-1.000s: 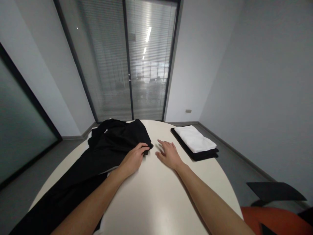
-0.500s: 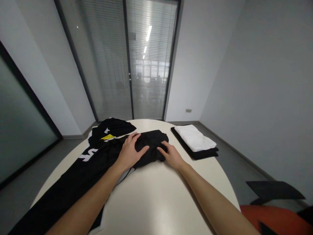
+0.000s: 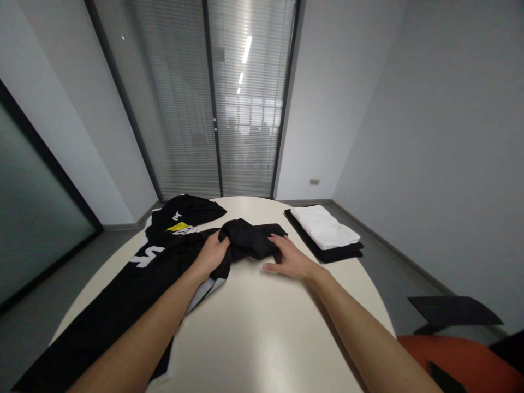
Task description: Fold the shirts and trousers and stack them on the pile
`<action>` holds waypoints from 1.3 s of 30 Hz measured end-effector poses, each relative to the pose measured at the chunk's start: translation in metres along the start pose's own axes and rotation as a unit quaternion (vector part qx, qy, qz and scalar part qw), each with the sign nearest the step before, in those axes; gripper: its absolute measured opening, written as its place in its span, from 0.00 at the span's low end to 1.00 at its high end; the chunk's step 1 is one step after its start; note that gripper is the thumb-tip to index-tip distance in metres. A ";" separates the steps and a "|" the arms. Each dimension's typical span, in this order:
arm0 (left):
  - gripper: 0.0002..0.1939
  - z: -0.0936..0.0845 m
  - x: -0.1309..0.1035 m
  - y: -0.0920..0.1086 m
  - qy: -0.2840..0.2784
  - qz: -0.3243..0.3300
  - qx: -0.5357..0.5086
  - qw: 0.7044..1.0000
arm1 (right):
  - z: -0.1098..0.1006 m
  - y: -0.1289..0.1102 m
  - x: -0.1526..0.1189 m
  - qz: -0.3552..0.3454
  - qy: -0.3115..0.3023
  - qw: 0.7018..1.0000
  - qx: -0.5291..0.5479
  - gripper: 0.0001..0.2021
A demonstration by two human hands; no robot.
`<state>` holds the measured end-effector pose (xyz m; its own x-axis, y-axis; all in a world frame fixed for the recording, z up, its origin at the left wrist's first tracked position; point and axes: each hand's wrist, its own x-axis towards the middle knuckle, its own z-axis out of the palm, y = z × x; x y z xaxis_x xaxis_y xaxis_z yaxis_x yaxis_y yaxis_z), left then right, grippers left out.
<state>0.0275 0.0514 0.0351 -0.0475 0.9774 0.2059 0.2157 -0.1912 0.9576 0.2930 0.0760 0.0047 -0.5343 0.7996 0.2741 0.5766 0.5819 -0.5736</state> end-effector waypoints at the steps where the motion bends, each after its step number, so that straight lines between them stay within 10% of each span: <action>1: 0.18 -0.003 0.001 0.003 0.000 -0.038 -0.063 0.997 | 0.000 0.005 0.000 0.004 0.001 1.000 -0.026 0.35; 5: 0.21 -0.019 0.005 0.018 0.007 -0.162 -0.259 0.952 | -0.001 0.012 0.003 0.025 0.017 0.999 -0.034 0.16; 10: 0.29 -0.041 0.018 0.025 0.094 -0.115 -0.336 0.930 | -0.013 0.001 0.004 0.085 0.051 0.985 0.140 0.18; 17: 0.22 -0.054 0.027 0.013 0.244 -0.020 -0.123 0.962 | -0.010 -0.001 0.008 0.095 0.066 0.926 0.359 0.22; 23: 0.39 -0.035 0.009 0.008 -0.001 0.202 0.299 0.933 | -0.011 -0.005 0.007 0.086 0.055 0.933 0.345 0.21; 30: 0.39 -0.035 0.005 -0.025 -0.058 0.086 0.517 0.850 | -0.024 -0.015 -0.006 0.045 -0.119 0.975 0.179 0.33; 34: 0.19 -0.045 0.011 -0.026 -0.058 0.028 0.525 0.849 | -0.017 -0.005 -0.007 0.048 -0.090 0.991 0.083 0.17; 39: 0.10 -0.043 0.011 -0.006 -0.180 0.005 0.250 0.951 | -0.018 0.001 0.000 0.118 0.026 0.967 0.226 0.12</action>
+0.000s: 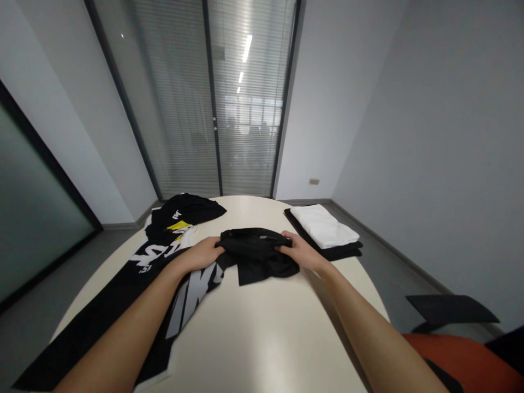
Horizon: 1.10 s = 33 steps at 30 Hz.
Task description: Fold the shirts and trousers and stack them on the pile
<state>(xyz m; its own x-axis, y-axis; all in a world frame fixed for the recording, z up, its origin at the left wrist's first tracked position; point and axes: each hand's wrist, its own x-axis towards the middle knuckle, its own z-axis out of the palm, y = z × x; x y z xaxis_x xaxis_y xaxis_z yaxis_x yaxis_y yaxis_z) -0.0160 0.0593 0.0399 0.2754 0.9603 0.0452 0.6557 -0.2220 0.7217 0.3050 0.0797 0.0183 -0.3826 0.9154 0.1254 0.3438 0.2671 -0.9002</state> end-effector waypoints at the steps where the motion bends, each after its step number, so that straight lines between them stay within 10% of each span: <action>1: 0.11 0.000 -0.001 0.005 -0.041 0.016 -0.072 0.996 | -0.003 0.000 0.002 0.013 0.043 0.998 0.042 0.13; 7: 0.19 0.006 -0.003 0.026 -0.021 0.017 -0.209 0.978 | -0.017 0.002 0.012 0.049 0.241 0.946 0.211 0.26; 15: 0.25 0.017 -0.011 0.031 -0.070 -0.128 -0.346 0.927 | -0.001 -0.010 -0.002 0.081 0.048 0.975 0.200 0.27; 21: 0.22 0.014 -0.016 0.040 -0.134 -0.093 -0.357 0.920 | -0.002 -0.003 -0.004 -0.009 -0.029 1.000 -0.001 0.52; 28: 0.07 -0.010 0.004 0.021 0.198 -0.142 -0.438 0.865 | -0.008 0.009 -0.003 0.013 -0.023 1.000 0.001 0.40; 31: 0.07 -0.021 0.012 0.010 0.370 -0.090 -0.405 0.831 | -0.011 0.015 0.003 0.019 0.057 0.998 0.000 0.37; 33: 0.12 -0.025 0.015 0.005 0.421 -0.036 -0.291 0.858 | -0.012 0.018 0.006 0.005 0.156 0.987 -0.050 0.34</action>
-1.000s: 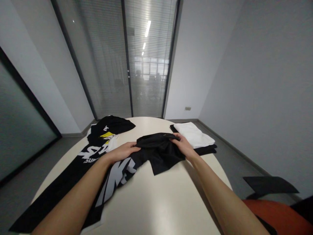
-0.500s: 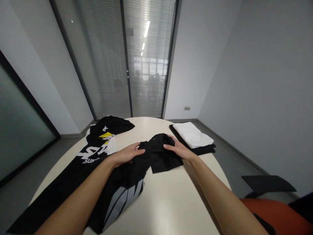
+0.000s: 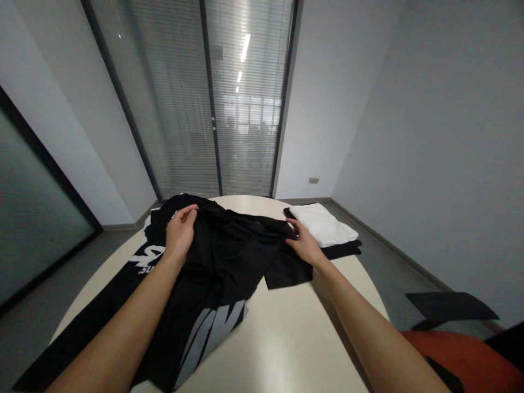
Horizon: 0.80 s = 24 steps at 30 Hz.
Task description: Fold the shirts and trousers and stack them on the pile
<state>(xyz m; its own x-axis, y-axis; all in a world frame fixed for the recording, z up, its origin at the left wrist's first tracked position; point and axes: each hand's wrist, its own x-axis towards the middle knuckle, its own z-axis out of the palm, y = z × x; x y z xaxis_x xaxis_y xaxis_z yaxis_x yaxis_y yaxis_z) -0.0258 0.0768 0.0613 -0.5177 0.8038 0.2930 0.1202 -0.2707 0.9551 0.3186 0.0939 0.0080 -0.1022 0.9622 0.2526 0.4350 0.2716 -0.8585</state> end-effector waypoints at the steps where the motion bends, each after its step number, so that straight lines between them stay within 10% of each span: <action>1: 0.15 -0.001 0.001 -0.001 -0.003 0.051 0.066 0.997 | 0.001 0.001 0.001 -0.014 0.044 0.998 -0.030 0.33; 5: 0.26 0.000 -0.013 0.003 -0.088 0.148 0.327 0.929 | 0.006 -0.002 -0.001 -0.088 0.102 0.980 -0.147 0.36; 9: 0.32 -0.001 -0.042 0.014 -0.304 0.062 0.480 0.821 | 0.003 -0.022 -0.009 -0.108 0.130 0.941 -0.294 0.17; 13: 0.34 -0.004 -0.057 0.013 -0.413 0.045 0.503 0.758 | 0.001 -0.042 -0.018 -0.086 -0.118 0.951 -0.272 0.11; 16: 0.21 -0.005 -0.050 0.003 -0.443 0.065 0.455 0.769 | 0.004 -0.041 -0.021 -0.154 -0.256 0.928 -0.222 0.15; 24: 0.14 -0.014 0.000 -0.012 -0.202 0.129 0.414 0.878 | -0.002 -0.015 -0.013 -0.129 -0.188 0.918 -0.324 0.18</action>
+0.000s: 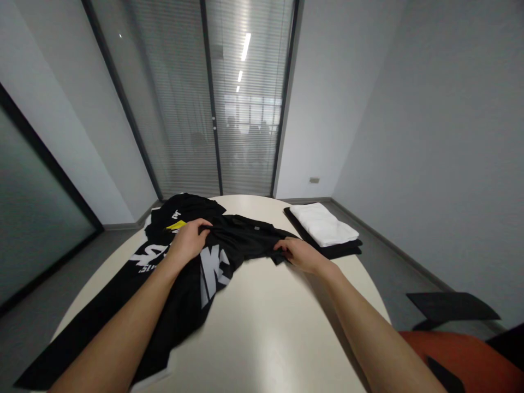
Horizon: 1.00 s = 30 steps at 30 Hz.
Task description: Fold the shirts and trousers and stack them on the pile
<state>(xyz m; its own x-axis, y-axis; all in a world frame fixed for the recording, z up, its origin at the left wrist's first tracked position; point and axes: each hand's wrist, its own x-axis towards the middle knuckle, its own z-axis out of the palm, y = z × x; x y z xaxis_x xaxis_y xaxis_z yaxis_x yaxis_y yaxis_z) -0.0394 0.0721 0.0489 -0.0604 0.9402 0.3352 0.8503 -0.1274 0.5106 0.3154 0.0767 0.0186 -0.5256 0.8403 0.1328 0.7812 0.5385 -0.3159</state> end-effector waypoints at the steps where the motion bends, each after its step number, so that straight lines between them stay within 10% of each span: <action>1: 0.15 -0.002 0.003 -0.006 0.033 -0.029 0.008 0.999 | -0.001 0.002 0.000 0.023 0.028 0.999 -0.030 0.18; 5: 0.22 -0.007 0.010 -0.022 0.082 -0.111 0.044 0.989 | -0.003 0.003 0.001 0.123 0.142 0.976 -0.110 0.16; 9: 0.26 -0.006 0.004 -0.009 0.118 -0.036 0.076 0.989 | 0.008 -0.008 0.006 0.020 0.165 0.983 -0.073 0.13; 14: 0.25 -0.002 -0.017 0.017 -0.147 0.169 0.014 0.974 | 0.027 -0.022 0.010 -0.095 0.102 0.990 -0.036 0.18; 19: 0.15 0.003 -0.027 0.020 -0.246 0.154 0.073 0.954 | 0.027 -0.025 0.014 0.000 0.067 0.995 -0.078 0.11; 30: 0.16 -0.028 -0.002 -0.001 0.093 -0.050 0.165 0.981 | 0.001 0.006 0.008 0.144 0.218 0.956 -0.137 0.12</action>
<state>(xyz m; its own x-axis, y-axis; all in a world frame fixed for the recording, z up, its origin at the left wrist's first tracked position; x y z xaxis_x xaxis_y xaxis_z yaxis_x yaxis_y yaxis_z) -0.0547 0.0614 0.0704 -0.2206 0.8648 0.4512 0.9561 0.1002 0.2754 0.3154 0.0860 0.0168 -0.1323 0.8700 0.4749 0.9625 0.2273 -0.1483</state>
